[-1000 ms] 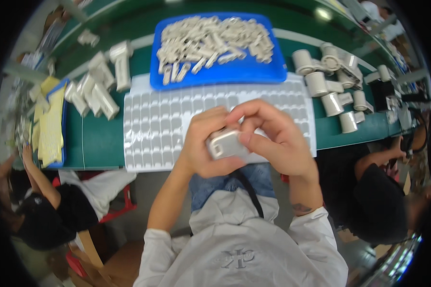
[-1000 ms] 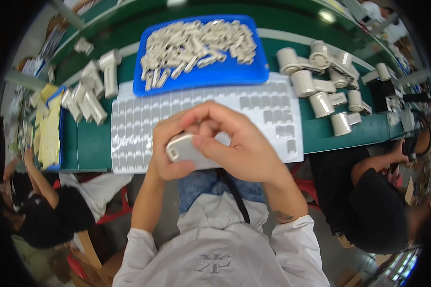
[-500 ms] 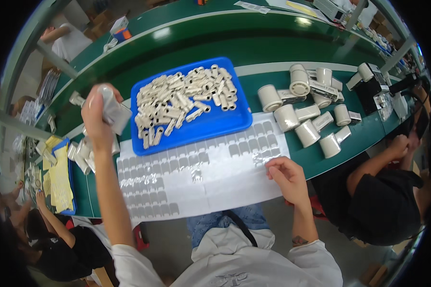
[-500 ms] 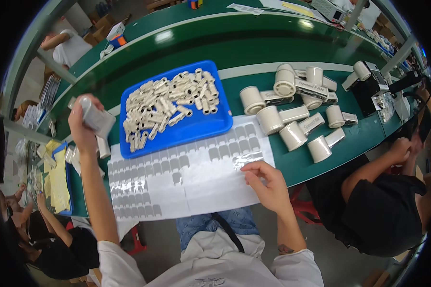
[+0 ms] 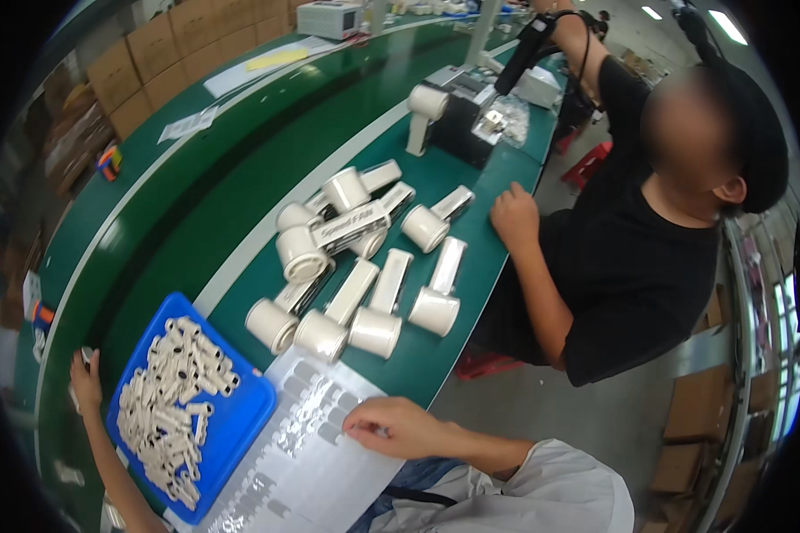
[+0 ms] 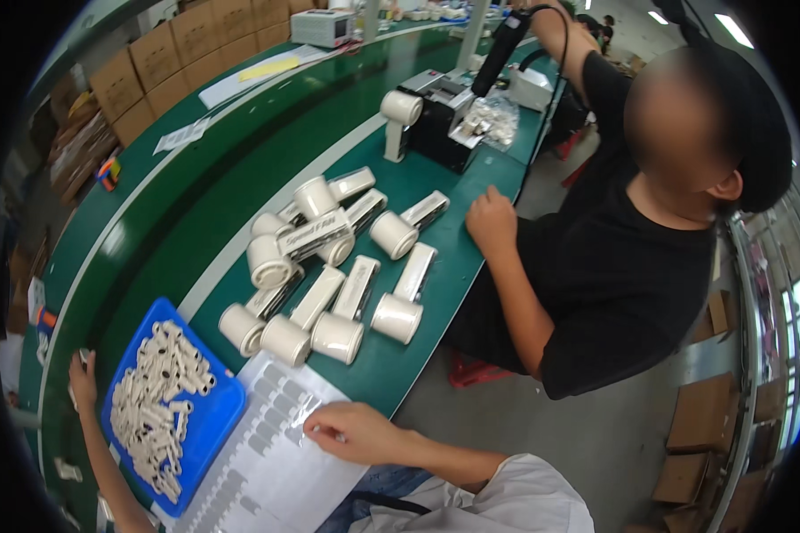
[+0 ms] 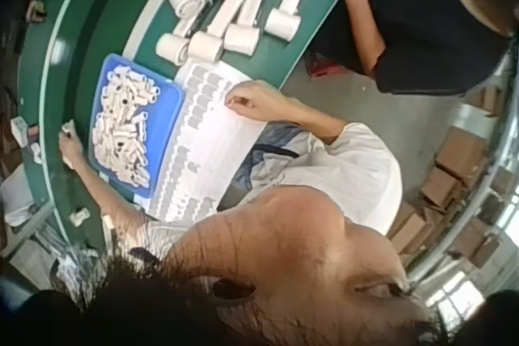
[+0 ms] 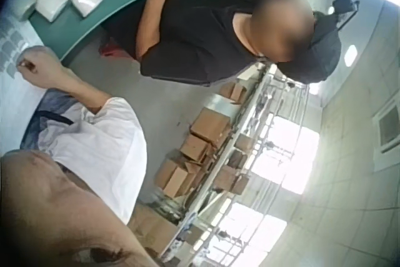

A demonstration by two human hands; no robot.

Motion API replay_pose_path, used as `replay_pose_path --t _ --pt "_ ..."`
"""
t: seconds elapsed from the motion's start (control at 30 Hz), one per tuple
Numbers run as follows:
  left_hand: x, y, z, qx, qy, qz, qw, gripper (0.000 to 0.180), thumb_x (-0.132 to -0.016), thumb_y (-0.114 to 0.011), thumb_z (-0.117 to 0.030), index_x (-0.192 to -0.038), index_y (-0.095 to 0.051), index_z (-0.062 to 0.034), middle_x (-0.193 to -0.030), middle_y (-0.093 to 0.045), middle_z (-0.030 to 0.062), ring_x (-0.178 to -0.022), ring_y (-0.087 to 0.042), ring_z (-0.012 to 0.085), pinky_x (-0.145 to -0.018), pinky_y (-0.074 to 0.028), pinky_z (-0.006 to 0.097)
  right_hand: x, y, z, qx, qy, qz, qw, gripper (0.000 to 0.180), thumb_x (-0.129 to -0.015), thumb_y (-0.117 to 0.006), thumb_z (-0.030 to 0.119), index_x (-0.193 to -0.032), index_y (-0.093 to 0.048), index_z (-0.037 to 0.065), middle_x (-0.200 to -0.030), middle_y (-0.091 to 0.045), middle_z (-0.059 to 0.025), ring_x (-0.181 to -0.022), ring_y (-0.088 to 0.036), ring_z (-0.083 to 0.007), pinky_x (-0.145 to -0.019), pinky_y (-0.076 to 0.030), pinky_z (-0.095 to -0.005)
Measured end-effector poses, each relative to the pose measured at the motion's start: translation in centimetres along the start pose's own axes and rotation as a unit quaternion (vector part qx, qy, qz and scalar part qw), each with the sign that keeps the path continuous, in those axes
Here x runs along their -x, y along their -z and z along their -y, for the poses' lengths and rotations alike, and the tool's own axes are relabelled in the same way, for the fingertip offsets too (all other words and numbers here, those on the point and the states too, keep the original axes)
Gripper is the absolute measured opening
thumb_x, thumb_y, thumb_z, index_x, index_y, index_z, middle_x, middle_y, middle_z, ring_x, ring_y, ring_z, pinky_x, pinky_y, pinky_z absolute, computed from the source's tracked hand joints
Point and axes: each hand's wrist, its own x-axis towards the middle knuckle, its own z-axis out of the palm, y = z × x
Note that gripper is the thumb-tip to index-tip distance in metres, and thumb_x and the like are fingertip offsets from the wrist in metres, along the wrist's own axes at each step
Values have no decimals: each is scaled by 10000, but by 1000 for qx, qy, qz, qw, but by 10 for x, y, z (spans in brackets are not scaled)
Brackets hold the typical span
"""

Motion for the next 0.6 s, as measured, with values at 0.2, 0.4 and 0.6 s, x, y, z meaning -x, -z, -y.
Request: replay_pose_path --t 0.2,0.4,0.6 --pt "-2 -8 -46 23 14 34 999 509 -977 -529 -405 -1338 -526 -46 -1330 -547 194 -1227 -517 365 -1041 -385 422 6 -1 3 -32 3 -1 999 129 -892 -632 85 -1010 -635 33 -914 -655 -106 -746 -648 -213 -625 -523 -316" --pt "46 70 -135 211 -91 5 973 358 -983 -544 -243 -1261 -559 -18 -1302 -562 168 -1223 -527 291 -1062 -360 360 -2 5 9 32 112 -68 991 83 -853 -678 53 -934 -678 34 -850 -663 -94 -764 -649 -240 -664 -518 -332" --pt "196 172 -168 276 -83 -19 957 188 -906 -573 -99 -1051 -622 11 -1161 -623 164 -1132 -573 290 -1006 -400 367 -37 81 42 301 257 -185 900 172 -772 -692 26 -939 -653 25 -857 -632 -125 -797 -610 -310 -700 -490 -378"
